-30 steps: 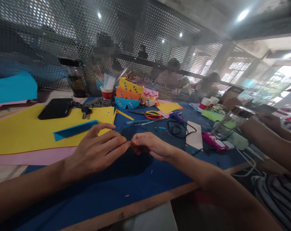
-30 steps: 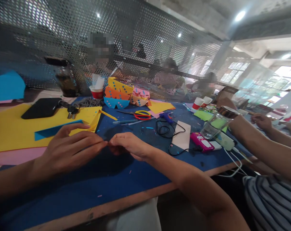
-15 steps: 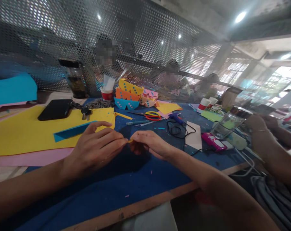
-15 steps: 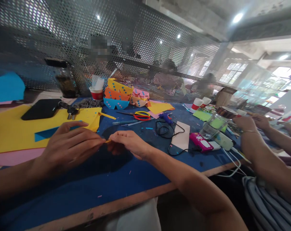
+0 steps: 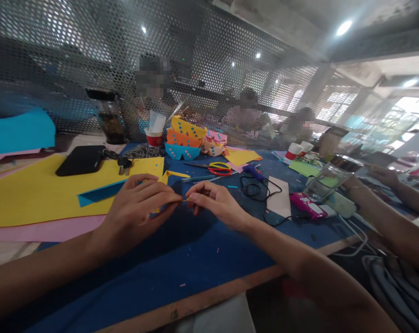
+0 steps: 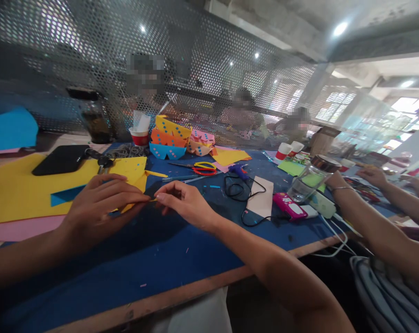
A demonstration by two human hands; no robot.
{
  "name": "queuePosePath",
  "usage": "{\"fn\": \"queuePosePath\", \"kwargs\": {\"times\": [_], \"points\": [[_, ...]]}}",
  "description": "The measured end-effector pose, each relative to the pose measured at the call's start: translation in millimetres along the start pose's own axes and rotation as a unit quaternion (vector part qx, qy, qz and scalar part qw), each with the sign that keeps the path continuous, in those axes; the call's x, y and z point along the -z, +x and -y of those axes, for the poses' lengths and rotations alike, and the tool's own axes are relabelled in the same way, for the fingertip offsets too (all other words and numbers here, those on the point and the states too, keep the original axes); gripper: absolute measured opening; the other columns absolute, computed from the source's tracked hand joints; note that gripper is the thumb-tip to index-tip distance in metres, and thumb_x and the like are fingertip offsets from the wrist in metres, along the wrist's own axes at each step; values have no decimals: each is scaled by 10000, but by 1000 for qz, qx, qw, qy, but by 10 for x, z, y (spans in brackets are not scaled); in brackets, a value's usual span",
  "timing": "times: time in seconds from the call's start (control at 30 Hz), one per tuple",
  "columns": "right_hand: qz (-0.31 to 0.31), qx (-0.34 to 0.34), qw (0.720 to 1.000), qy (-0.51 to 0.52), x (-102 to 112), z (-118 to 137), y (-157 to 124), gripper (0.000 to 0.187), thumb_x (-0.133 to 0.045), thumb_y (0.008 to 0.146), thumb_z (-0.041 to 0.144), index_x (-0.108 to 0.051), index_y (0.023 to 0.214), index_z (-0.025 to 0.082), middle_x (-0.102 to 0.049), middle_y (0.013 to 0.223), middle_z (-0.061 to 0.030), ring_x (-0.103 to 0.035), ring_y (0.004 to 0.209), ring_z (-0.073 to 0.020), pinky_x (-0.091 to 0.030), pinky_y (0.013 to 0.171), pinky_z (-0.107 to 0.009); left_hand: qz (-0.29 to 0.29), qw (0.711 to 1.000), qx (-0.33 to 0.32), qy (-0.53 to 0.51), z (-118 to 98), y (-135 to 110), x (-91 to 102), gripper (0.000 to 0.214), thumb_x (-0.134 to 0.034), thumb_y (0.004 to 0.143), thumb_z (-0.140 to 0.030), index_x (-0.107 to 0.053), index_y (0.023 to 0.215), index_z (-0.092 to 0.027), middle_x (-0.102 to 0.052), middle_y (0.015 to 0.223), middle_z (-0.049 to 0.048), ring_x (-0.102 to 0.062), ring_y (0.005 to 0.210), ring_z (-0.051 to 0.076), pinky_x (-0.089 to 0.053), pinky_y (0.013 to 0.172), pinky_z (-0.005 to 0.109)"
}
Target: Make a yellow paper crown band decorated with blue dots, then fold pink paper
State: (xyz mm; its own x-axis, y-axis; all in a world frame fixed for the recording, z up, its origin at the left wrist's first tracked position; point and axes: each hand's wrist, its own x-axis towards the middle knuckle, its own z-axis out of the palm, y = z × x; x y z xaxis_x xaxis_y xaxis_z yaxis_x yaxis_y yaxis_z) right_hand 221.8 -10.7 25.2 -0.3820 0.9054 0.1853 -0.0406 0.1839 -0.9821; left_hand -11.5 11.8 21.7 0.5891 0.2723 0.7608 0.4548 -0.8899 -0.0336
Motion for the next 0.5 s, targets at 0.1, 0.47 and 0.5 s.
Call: {"fn": "queuePosePath", "kwargs": {"times": [0.1,0.47,0.5], "points": [[4,9,1000,-13,-3,17,1,365,-758,883,528,-665,976,187,-703,853,-1,-653,697,-122,-554,712,-281,-3,1000,16,-16,-31,36,17,165,-623,1005,-181,-646,1083,-324,-795,946,-38,-729,851,200,-448,915,431],[-148,95,947,-269,128,-167,63,337,-684,947,323,-611,1265,234,-613,1306,-83,-668,933,-143,-541,872,-319,33,997,-70,3,-75,-100,-5,210,-662,981,-151,-685,1143,-283,-816,985,-30,-742,860,173,-427,1048,426],[-138,93,944,-285,140,-184,66,365,-687,948,321,-608,1295,242,-587,1357,-92,-673,941,-144,-543,878,-327,37,997,-72,3,-100,-104,2,219,-655,984,-139,-684,1148,-281,-818,986,-32,-742,874,171,-427,1056,426]]}}
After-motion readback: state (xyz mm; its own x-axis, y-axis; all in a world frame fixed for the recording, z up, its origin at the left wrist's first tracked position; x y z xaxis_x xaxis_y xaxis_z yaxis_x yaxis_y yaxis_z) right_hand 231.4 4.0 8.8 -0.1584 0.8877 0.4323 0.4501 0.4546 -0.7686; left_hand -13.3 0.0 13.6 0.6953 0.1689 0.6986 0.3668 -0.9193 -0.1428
